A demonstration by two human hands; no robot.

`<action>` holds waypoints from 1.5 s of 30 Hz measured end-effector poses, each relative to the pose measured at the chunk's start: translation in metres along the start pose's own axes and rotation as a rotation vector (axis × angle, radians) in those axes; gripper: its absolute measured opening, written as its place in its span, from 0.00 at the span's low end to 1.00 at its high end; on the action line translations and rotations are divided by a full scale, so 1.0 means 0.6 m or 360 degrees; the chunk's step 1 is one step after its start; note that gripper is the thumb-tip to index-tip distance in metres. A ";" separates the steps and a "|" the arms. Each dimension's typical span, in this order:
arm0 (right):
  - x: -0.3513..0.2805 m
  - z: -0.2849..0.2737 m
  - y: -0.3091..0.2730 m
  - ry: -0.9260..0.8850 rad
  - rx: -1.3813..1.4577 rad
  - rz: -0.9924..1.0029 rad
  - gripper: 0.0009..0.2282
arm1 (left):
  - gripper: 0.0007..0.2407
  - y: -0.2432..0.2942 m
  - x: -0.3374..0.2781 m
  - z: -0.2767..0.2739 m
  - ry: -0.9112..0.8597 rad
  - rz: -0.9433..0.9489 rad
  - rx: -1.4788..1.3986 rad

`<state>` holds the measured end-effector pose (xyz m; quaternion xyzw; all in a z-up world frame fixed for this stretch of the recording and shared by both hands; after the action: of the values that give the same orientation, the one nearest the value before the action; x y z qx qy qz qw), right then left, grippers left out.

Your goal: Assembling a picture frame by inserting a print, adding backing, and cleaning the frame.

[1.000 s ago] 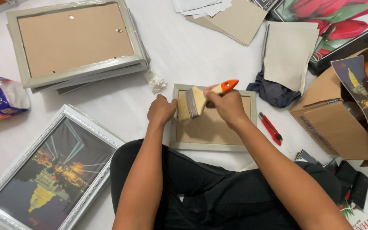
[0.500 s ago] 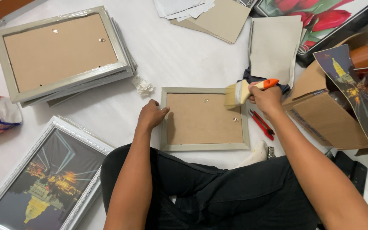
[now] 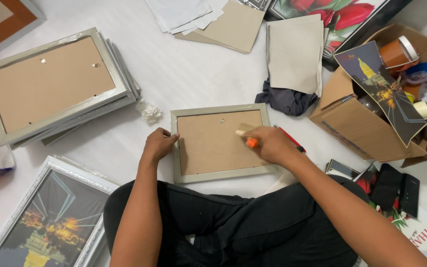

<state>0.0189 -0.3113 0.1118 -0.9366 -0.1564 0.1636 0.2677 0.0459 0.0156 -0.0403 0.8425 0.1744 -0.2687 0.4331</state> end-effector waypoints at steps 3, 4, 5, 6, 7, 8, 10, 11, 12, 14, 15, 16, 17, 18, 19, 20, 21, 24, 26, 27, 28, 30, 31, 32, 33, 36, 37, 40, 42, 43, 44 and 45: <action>0.010 0.016 0.009 -0.0055 0.0484 0.0178 0.14 | 0.24 -0.009 0.009 0.002 -0.0021 -0.0001 0.0011; 0.014 0.009 0.021 -0.0054 0.0488 0.0170 0.14 | 0.24 -0.009 0.012 0.003 -0.0012 -0.0002 0.0013; 0.018 0.003 0.035 0.0036 0.0599 0.0222 0.13 | 0.23 -0.010 0.014 0.004 -0.0012 0.0000 0.0032; 0.023 -0.003 0.050 0.0125 0.0711 0.0275 0.13 | 0.22 -0.012 0.016 0.005 -0.0012 0.0001 0.0051; 0.025 -0.012 0.065 0.0113 0.0718 0.0268 0.13 | 0.22 -0.015 0.019 0.005 -0.0004 -0.0012 0.0052; 0.026 -0.028 0.083 0.0358 0.0607 0.0318 0.11 | 0.21 -0.017 0.022 0.006 0.0003 -0.0010 0.0051; 0.029 -0.048 0.133 0.0601 0.0492 0.0368 0.10 | 0.20 -0.021 0.027 0.008 0.0008 -0.0010 0.0049; 0.029 -0.057 0.167 0.0735 0.0339 0.0500 0.11 | 0.20 -0.021 0.028 0.007 0.0012 0.0004 0.0053; 0.029 -0.066 0.200 0.0867 0.0182 0.0630 0.14 | 0.20 -0.022 0.029 0.006 0.0016 0.0018 0.0056; 0.024 -0.075 0.217 0.0950 0.0137 0.0638 0.13 | 0.20 -0.021 0.030 0.008 0.0020 0.0010 0.0066; 0.021 -0.082 0.226 0.1029 0.0090 0.0642 0.13 | 0.20 -0.020 0.030 0.010 0.0026 0.0000 0.0073; 0.023 -0.072 0.232 0.1030 0.0088 0.0647 0.13 | 0.20 -0.019 0.030 0.009 0.0021 0.0001 0.0073; 0.026 -0.062 0.236 0.1026 0.0093 0.0574 0.11 | 0.21 -0.018 0.029 0.009 0.0017 0.0010 0.0085; 0.028 -0.052 0.240 0.1021 0.0099 0.0502 0.10 | 0.21 -0.018 0.027 0.009 0.0013 0.0020 0.0097; 0.026 -0.036 0.202 0.1023 0.0094 0.0504 0.10 | 0.21 -0.022 0.031 0.010 0.0009 0.0023 0.0094; 0.029 -0.015 0.161 0.0851 0.0115 0.0372 0.09 | 0.22 -0.026 0.035 0.012 0.0015 0.0018 0.0099; 0.030 0.005 0.121 0.0680 0.0138 0.0242 0.09 | 0.22 -0.029 0.040 0.013 0.0020 0.0015 0.0106; 0.023 0.071 0.024 0.0123 -0.0042 -0.0043 0.13 | 0.22 -0.022 0.026 0.010 0.0019 0.0029 0.0098; 0.004 0.094 -0.028 -0.0023 0.0069 -0.0184 0.09 | 0.23 -0.018 0.023 0.010 0.0002 0.0031 0.0118; -0.002 0.105 -0.058 -0.0169 0.0175 -0.0335 0.07 | 0.23 -0.016 0.022 0.007 -0.0005 0.0033 0.0130; 0.003 0.108 -0.061 -0.0171 0.0171 -0.0344 0.07 | 0.23 -0.012 0.021 0.006 0.0003 0.0031 0.0125; 0.015 0.114 -0.060 -0.0079 0.0723 -0.0084 0.07 | 0.22 -0.009 0.018 0.006 -0.0026 0.0042 0.0172; 0.032 0.110 -0.058 -0.0092 0.0725 -0.0088 0.07 | 0.22 -0.012 0.018 0.007 -0.0022 0.0030 0.0166; 0.048 0.101 -0.055 0.0063 0.0657 -0.0117 0.08 | 0.23 -0.014 0.019 0.008 -0.0021 0.0052 0.0159; 0.066 0.091 -0.052 0.0223 0.0587 -0.0149 0.09 | 0.23 -0.013 0.022 0.009 -0.0017 0.0080 0.0151; 0.088 0.126 -0.052 0.0252 0.0274 -0.0191 0.10 | 0.23 -0.015 0.023 0.011 -0.0012 0.0084 0.0156; 0.078 0.147 -0.051 0.0239 0.0278 -0.0201 0.10 | 0.23 -0.012 0.018 0.008 -0.0003 0.0071 0.0150; 0.034 0.184 -0.084 -0.0103 0.0043 -0.0529 0.09 | 0.22 -0.002 0.003 0.005 -0.0026 0.0078 0.0158; -0.007 0.158 -0.135 -0.0422 0.0088 -0.0567 0.11 | 0.22 0.005 -0.003 0.004 -0.0020 0.0096 0.0126; -0.011 0.137 -0.138 -0.0428 0.0085 -0.0571 0.11 | 0.22 0.004 -0.004 0.002 -0.0017 0.0093 0.0120; -0.013 0.117 -0.136 -0.0485 0.0262 -0.0408 0.10 | 0.22 0.005 -0.005 0.002 -0.0014 0.0098 0.0122; -0.017 0.098 -0.132 -0.0535 0.0441 -0.0238 0.09 | 0.22 0.006 -0.006 0.003 -0.0016 0.0107 0.0129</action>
<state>-0.0297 -0.2246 0.1108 -0.8362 -0.2437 0.3170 0.3753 0.0444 0.0119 -0.0364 0.8634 0.1329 -0.2651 0.4083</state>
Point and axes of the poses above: each hand's wrist, its own x-axis towards the middle knuckle, its own z-axis out of the palm, y = z × x, the point moved 3 cm from there along x, towards the middle knuckle, and after that the axes turned 3 degrees about -y, right-handed, at the moved point
